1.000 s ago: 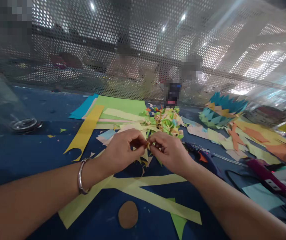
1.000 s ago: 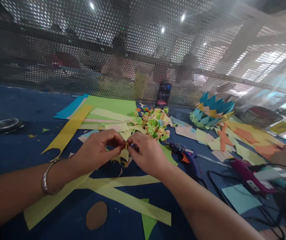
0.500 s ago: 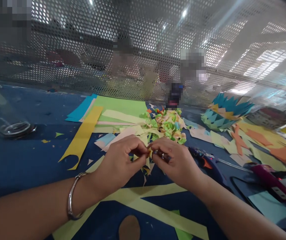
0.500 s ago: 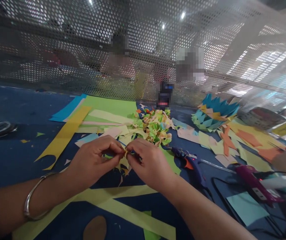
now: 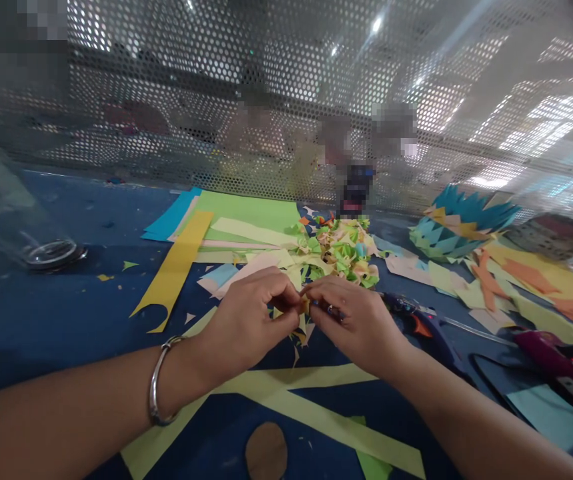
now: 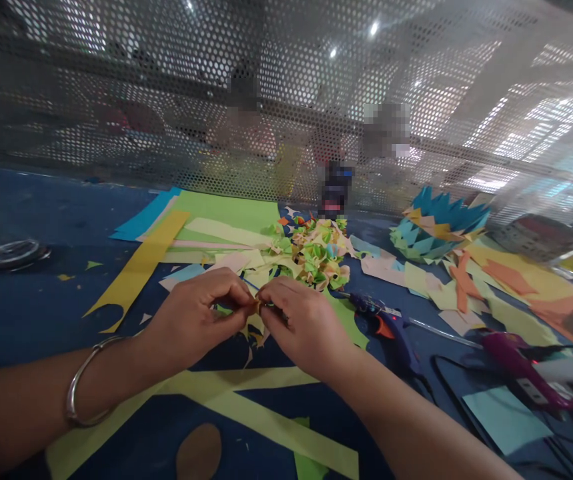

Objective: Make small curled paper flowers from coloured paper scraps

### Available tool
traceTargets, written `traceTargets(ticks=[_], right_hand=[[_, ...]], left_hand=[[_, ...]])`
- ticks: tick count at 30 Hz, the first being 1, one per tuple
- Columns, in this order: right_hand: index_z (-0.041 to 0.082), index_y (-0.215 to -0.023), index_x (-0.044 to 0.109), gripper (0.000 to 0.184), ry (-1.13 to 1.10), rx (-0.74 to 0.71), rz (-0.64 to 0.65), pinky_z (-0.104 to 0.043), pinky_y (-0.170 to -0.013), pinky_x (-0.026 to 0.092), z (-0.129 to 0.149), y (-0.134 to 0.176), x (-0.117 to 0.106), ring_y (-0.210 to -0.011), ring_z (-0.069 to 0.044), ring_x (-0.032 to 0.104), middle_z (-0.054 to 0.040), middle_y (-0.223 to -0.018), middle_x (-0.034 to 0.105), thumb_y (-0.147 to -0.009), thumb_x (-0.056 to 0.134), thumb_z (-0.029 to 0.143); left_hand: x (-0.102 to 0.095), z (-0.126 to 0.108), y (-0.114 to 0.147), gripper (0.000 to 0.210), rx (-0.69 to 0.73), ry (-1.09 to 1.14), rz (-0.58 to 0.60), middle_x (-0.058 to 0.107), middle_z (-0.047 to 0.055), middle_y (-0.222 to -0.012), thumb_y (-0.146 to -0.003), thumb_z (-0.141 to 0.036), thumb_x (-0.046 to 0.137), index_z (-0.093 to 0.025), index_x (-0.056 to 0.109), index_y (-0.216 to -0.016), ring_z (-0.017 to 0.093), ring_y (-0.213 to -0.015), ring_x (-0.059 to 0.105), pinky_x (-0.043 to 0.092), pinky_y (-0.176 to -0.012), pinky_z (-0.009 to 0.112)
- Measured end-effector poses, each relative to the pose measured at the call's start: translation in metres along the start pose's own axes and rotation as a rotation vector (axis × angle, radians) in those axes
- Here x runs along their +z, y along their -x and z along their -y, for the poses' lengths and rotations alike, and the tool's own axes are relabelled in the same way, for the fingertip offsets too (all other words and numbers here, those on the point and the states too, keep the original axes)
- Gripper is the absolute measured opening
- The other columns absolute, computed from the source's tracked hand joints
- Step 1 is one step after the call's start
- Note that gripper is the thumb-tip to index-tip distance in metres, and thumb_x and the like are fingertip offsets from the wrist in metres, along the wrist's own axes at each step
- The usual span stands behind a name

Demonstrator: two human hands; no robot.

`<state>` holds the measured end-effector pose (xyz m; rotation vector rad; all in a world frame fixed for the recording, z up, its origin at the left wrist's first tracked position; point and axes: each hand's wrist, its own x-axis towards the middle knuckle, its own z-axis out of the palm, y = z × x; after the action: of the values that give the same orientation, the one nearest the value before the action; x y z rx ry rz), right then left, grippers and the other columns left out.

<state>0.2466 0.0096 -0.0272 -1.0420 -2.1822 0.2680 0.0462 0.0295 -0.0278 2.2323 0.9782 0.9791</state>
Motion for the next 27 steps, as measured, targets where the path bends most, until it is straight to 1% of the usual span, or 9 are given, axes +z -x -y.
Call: traceTargets(ticks=[9,14,21,27], right_hand=[[0.017,-0.086,0.062,0.013,0.039,-0.012,-0.001,-0.029,-0.079,0.052,-0.0003,0.0012,0.0025,-0.092,-0.019,0.069,-0.0078,-0.097,0.073,-0.090,0.055,0.007],[0.017,-0.087,0.063,0.013,0.052,-0.009,0.003,-0.030,-0.078,0.052,-0.0009,0.0004,0.0031,-0.092,-0.020,0.069,-0.0081,-0.096,0.073,-0.090,0.054,0.007],[0.018,-0.088,0.063,0.014,0.058,-0.002,0.015,-0.030,-0.080,0.052,0.0000,0.0011,0.0023,-0.094,-0.019,0.068,-0.0075,-0.098,0.073,-0.092,0.053,0.008],[0.016,-0.092,0.066,0.016,0.081,-0.006,0.032,-0.031,-0.081,0.053,-0.0005,0.0022,0.0014,-0.095,-0.020,0.068,-0.0089,-0.097,0.073,-0.095,0.050,0.011]], left_hand=[[0.0021,0.0063,-0.0006,0.009,0.014,-0.003,-0.001,0.064,0.001,-0.081,-0.082,-0.011,0.059,-0.019,0.061,-0.078,0.015,-0.078,0.059,0.045,-0.071,0.030],[0.0024,0.0059,-0.0022,0.010,0.026,-0.004,-0.009,0.063,0.000,-0.080,-0.080,-0.009,0.059,-0.019,0.060,-0.076,0.014,-0.077,0.059,0.045,-0.070,0.029],[0.0013,0.0050,-0.0028,0.010,0.042,0.014,-0.010,0.062,0.000,-0.077,-0.081,-0.010,0.060,-0.018,0.060,-0.076,0.013,-0.076,0.058,0.045,-0.069,0.028],[0.0032,0.0097,-0.0027,0.008,0.044,0.005,-0.007,0.062,0.000,-0.079,-0.081,-0.012,0.061,-0.018,0.062,-0.077,0.014,-0.076,0.058,0.045,-0.068,0.028]])
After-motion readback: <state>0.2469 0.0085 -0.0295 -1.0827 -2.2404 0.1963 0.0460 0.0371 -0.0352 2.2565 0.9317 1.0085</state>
